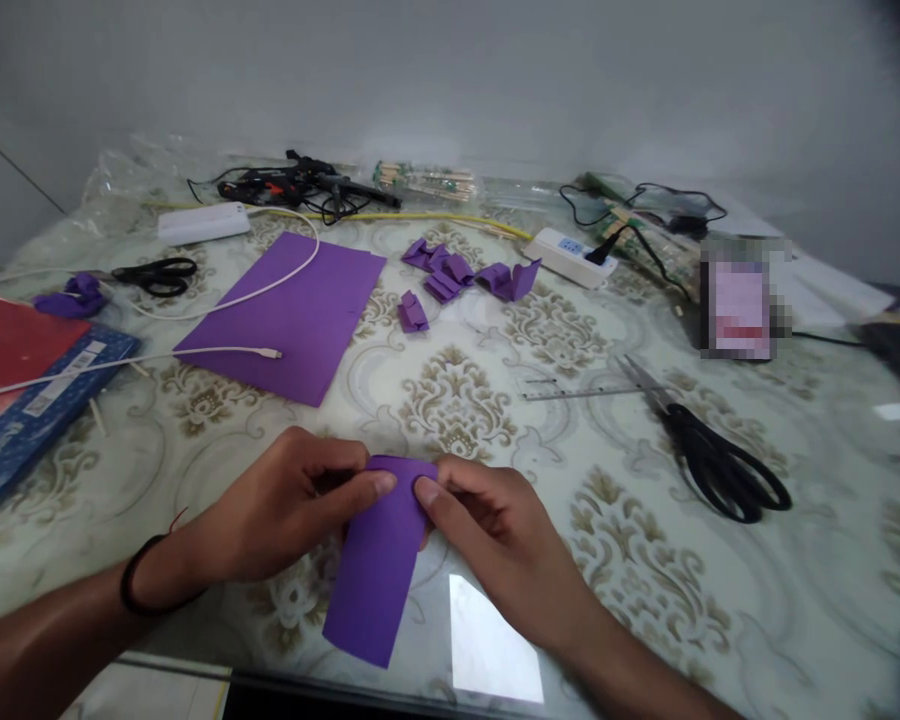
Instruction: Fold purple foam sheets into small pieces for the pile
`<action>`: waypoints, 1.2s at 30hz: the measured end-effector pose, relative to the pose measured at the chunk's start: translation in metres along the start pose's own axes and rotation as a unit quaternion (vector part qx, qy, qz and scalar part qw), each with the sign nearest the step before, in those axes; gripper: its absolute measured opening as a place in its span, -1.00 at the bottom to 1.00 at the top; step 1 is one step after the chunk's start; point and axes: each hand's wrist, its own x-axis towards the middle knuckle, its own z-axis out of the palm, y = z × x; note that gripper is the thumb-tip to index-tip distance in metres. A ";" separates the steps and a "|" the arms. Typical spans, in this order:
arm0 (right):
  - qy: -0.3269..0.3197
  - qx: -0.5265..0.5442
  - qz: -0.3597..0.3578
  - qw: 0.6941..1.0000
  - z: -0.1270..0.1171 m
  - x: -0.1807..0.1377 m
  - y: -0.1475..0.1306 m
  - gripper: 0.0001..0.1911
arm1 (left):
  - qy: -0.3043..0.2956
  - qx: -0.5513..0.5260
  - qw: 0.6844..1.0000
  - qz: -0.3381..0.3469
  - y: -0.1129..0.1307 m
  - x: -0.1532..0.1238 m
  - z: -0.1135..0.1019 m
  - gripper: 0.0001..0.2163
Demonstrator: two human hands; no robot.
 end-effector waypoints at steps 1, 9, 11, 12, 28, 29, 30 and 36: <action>-0.003 -0.001 0.003 1.000 0.000 0.001 0.000 -0.59 | -0.004 0.001 1.000 0.000 0.001 0.000 -0.001 -0.52; 0.009 -0.025 -0.024 0.999 -0.001 0.000 -0.002 -0.58 | -0.009 -0.044 0.999 -0.008 0.003 0.002 0.004 -0.59; 0.012 -0.023 -0.023 0.999 -0.002 -0.001 -0.002 -0.57 | 0.000 -0.054 0.999 -0.002 0.003 0.002 0.005 -0.58; 0.011 -0.025 -0.023 0.999 -0.002 -0.002 -0.001 -0.57 | 0.005 -0.051 0.999 0.001 0.003 0.002 0.005 -0.58; -0.006 -0.034 -0.002 0.999 0.004 0.000 0.003 -0.63 | 0.036 -0.096 0.995 -0.019 -0.002 0.004 0.007 -0.80; -0.006 -0.031 0.002 1.000 0.004 0.001 0.003 -0.66 | 0.038 -0.092 0.995 -0.025 -0.002 0.004 0.007 -0.78; -0.003 -0.029 0.005 1.000 0.005 0.001 0.004 -0.69 | 0.037 -0.091 0.995 -0.030 -0.003 0.003 0.008 -0.77; 0.067 -0.014 -0.011 0.998 0.003 0.002 0.007 -0.79 | 0.028 -0.107 0.993 -0.027 -0.003 0.005 0.008 -0.76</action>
